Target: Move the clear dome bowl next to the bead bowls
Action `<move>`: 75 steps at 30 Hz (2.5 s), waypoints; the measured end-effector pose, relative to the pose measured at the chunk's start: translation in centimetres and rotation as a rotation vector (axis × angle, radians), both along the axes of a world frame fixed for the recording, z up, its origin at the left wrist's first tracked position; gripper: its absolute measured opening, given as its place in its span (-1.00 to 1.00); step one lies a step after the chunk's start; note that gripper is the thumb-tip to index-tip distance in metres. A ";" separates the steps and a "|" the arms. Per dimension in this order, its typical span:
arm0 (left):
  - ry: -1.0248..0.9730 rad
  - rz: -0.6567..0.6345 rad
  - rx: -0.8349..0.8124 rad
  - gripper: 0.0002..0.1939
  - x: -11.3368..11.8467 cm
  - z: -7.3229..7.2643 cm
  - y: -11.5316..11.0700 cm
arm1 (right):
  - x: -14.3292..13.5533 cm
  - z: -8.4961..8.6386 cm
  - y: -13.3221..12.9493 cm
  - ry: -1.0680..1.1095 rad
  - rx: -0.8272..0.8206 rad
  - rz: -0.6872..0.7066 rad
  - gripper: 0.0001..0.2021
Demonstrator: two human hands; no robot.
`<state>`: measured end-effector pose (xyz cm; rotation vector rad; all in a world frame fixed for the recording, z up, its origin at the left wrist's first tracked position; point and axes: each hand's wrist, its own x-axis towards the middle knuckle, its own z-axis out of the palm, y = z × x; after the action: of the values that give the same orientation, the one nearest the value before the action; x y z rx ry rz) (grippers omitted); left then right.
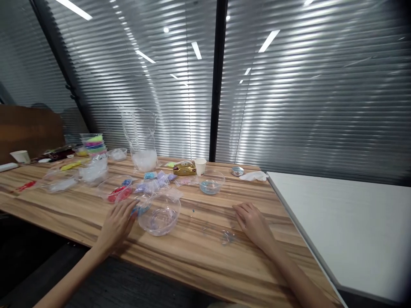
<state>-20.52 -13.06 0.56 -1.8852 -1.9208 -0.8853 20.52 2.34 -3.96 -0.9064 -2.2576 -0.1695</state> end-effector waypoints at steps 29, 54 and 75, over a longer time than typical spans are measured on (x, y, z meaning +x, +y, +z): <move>0.597 -0.340 0.101 -0.63 3.8 -1.5 -0.9 | -0.2 -0.2 -0.1 -0.045 -0.112 -0.012 -0.79; 0.209 -0.343 -0.384 -0.28 11.3 -4.7 6.5 | 0.0 -0.6 0.0 -0.072 -0.180 -0.140 -0.71; -0.510 -0.708 -0.469 -0.44 13.7 -4.0 16.0 | -0.2 -0.2 -0.2 -0.130 -0.314 -0.140 -0.63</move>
<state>-6.81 2.93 -3.48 -2.9602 -1.8302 -1.2918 20.27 2.17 -4.14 -1.2512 -2.3812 0.0686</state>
